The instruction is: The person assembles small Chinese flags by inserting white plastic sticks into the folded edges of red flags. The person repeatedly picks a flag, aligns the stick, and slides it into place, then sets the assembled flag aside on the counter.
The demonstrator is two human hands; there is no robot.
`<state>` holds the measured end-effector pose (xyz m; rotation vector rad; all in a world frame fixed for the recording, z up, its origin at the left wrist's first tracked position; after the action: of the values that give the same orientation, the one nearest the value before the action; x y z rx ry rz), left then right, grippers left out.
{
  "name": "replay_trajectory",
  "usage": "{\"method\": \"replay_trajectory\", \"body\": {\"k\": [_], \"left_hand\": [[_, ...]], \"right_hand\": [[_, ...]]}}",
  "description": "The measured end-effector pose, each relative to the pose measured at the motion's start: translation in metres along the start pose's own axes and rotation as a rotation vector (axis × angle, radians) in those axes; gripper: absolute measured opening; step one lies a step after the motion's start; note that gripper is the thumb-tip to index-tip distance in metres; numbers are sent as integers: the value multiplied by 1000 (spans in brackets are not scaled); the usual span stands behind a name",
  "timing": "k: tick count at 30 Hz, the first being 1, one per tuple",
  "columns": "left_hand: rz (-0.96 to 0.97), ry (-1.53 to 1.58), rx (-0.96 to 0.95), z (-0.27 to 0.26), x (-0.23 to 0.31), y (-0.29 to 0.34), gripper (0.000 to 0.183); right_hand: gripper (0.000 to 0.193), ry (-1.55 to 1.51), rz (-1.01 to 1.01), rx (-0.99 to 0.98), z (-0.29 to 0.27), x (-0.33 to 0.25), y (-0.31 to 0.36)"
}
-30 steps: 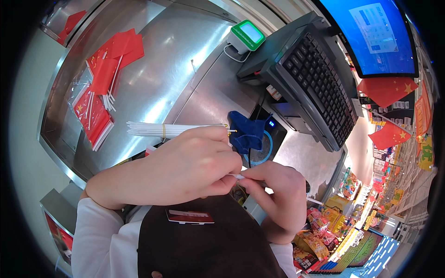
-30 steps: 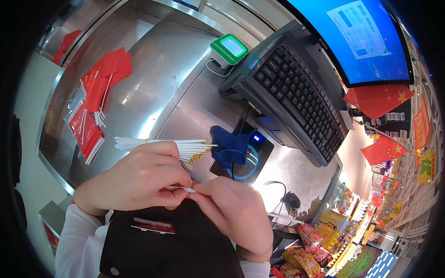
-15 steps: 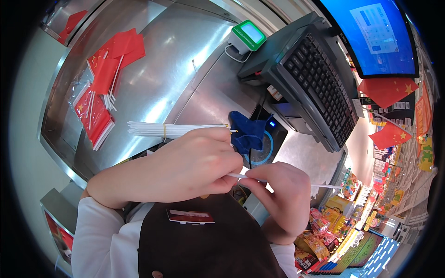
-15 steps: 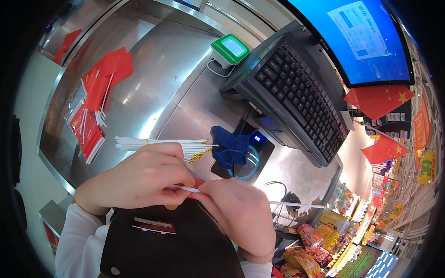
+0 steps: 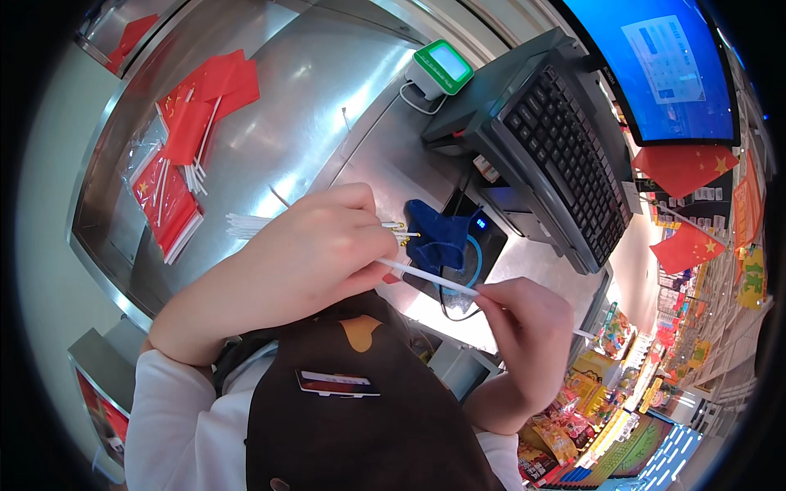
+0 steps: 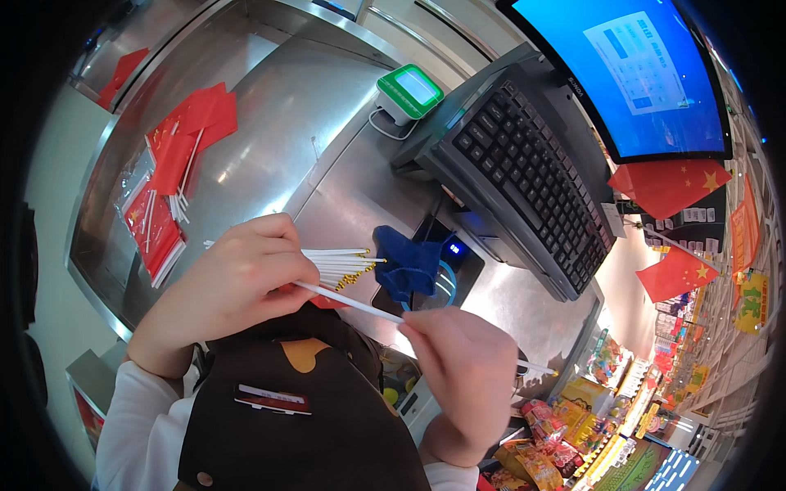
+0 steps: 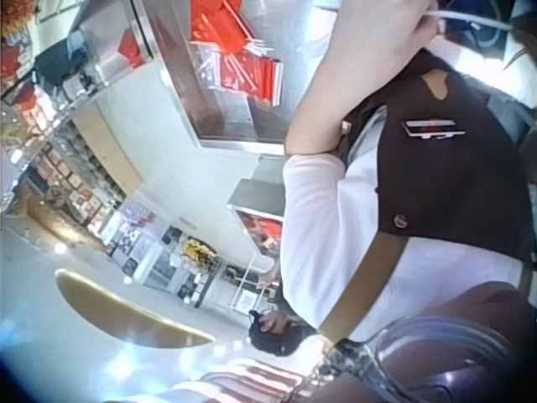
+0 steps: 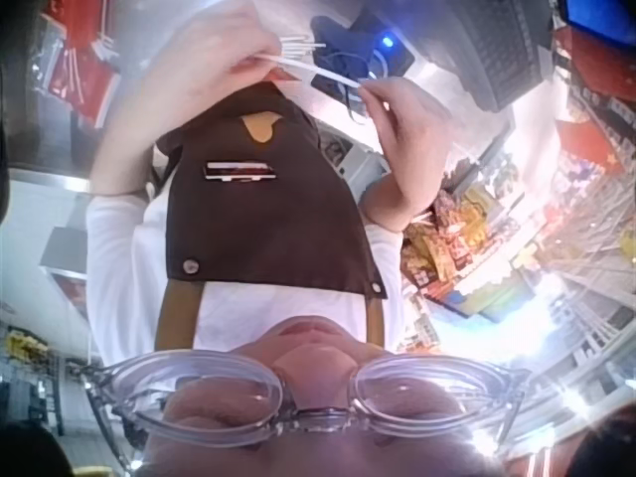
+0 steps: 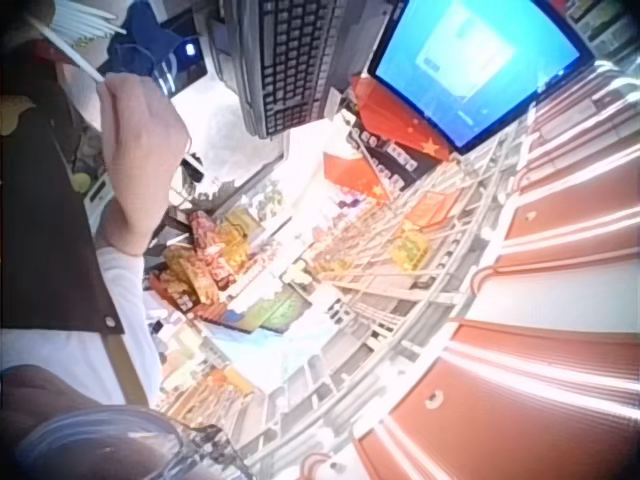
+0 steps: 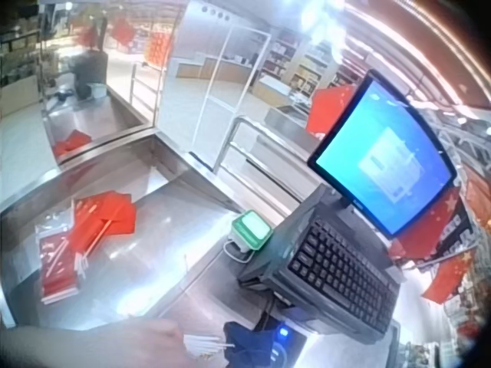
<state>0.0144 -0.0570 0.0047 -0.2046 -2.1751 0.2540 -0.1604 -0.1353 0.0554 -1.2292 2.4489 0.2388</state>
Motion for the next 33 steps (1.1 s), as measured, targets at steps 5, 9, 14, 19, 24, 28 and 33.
{"method": "replay_trajectory", "body": {"k": [5,9,14,19,24,28,33], "left_hand": [[-3,13,-9,4,-4,2,10],[15,47,-29,13,-2,2,10],[87,62,-64,26,1,-5,12],[141,67,-11,31,0,-6,12],[8,-27,86,-5,-21,-5,12],[71,-27,115,-1,-16,-2,11],[93,-75,158,10,-18,-9,12]], "right_hand": [[11,14,-62,34,9,-8,-6],[11,52,-105,7,12,-17,-11],[11,-2,-161,0,21,-19,-11],[18,-30,-122,-31,30,-14,-14],[24,-11,292,151,-21,43,4],[26,-363,169,282,-23,56,8],[28,-280,255,450,16,55,-1]]}}
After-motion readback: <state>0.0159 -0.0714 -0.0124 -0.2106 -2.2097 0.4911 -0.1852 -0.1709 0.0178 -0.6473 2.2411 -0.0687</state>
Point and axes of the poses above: each hand's wrist, its own y-axis away from the middle knuckle, its own z-axis out of the palm, x = y × z, the point moved 6 cm from there along -y, towards the middle knuckle, and after that the axes turned 1 degree about -z, right-handed, at the moved point
